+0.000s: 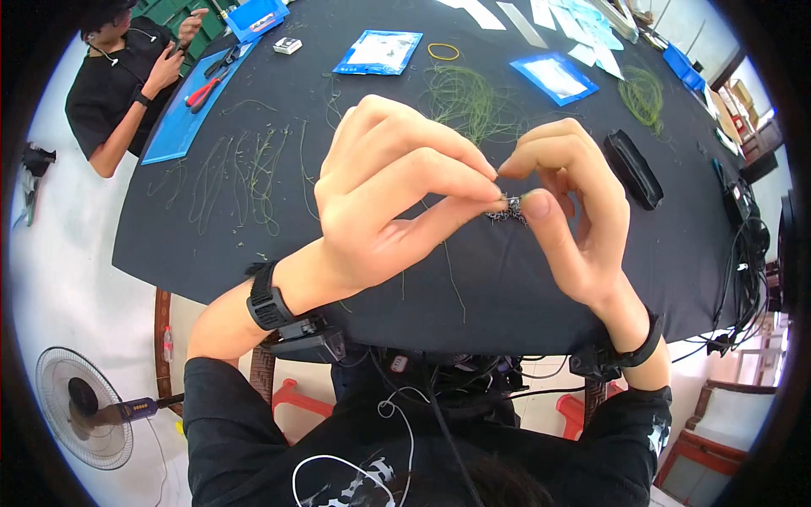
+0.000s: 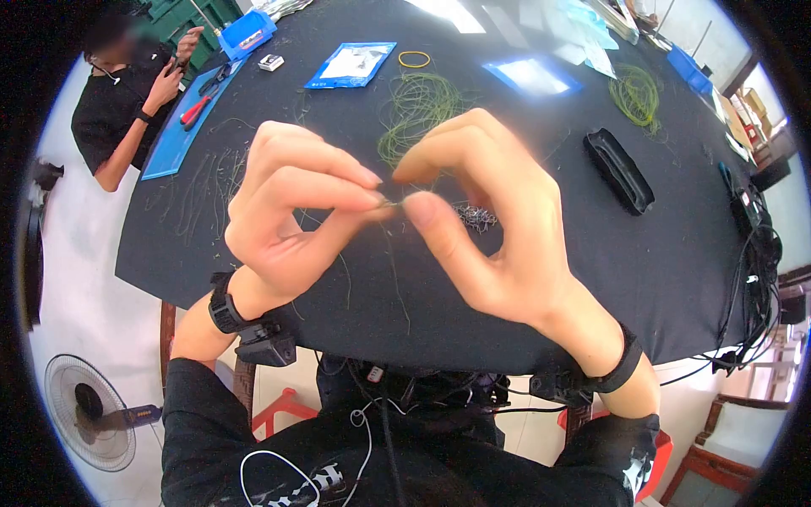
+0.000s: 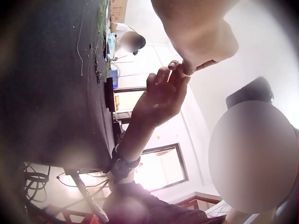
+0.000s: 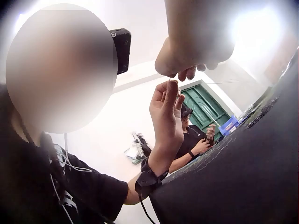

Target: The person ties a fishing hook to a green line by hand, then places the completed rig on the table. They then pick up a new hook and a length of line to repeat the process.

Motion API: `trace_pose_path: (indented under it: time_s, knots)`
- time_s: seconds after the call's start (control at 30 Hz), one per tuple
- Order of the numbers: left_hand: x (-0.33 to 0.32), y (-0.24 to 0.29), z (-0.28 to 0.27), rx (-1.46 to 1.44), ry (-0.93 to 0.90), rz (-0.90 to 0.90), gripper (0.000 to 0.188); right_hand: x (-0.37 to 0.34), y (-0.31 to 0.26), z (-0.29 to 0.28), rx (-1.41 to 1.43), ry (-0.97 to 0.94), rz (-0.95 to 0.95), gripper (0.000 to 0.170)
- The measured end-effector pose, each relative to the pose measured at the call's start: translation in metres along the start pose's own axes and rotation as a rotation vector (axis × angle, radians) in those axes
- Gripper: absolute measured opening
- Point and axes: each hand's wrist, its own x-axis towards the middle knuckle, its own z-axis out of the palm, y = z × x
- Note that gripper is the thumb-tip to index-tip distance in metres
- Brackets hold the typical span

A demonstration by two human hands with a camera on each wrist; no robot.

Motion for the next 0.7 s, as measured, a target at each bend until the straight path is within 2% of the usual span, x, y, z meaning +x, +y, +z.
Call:
trace_pose_path:
  time_s: [0.07,0.2,0.27,0.3,0.33,0.37,0.47,0.5,0.57,0.7]
  knots:
    - [0.0,0.0,0.001,0.007,0.001,-0.009,0.024,0.0,0.004,-0.002,-0.002,-0.006,0.015,0.011]
    - [0.0,0.0,0.001,-0.011,0.011,-0.029,0.024,0.001,0.011,-0.009,0.034,-0.141,0.075,0.008]
    - [0.0,0.0,0.004,-0.111,0.069,-0.144,0.021,0.002,0.017,-0.013,0.074,-0.18,0.1,0.008]
    - [0.0,0.0,0.006,-0.112,0.077,-0.14,0.021,0.004,0.021,-0.015,0.202,-0.213,0.169,0.009]
    - [0.001,0.0,0.008,-0.167,0.162,-0.254,0.018,0.007,0.022,-0.018,0.326,-0.247,0.233,0.011]
    - [0.002,-0.002,0.01,-0.221,0.25,-0.366,0.015,0.011,0.019,-0.02,0.315,-0.253,0.221,0.011]
    - [0.001,-0.008,0.012,-0.285,0.285,-0.456,0.01,0.016,0.014,-0.026,0.306,-0.459,0.368,0.016]
    - [0.0,-0.008,0.013,-0.326,0.308,-0.517,0.009,0.015,0.017,-0.028,0.302,-0.463,0.366,0.016]
    - [-0.001,-0.014,0.013,-0.308,0.314,-0.524,0.008,0.015,0.029,-0.034,0.322,-0.544,0.345,0.02]
    - [-0.003,-0.025,0.01,-0.275,0.298,-0.592,0.012,0.034,0.03,-0.064,0.154,-0.279,0.433,0.017]
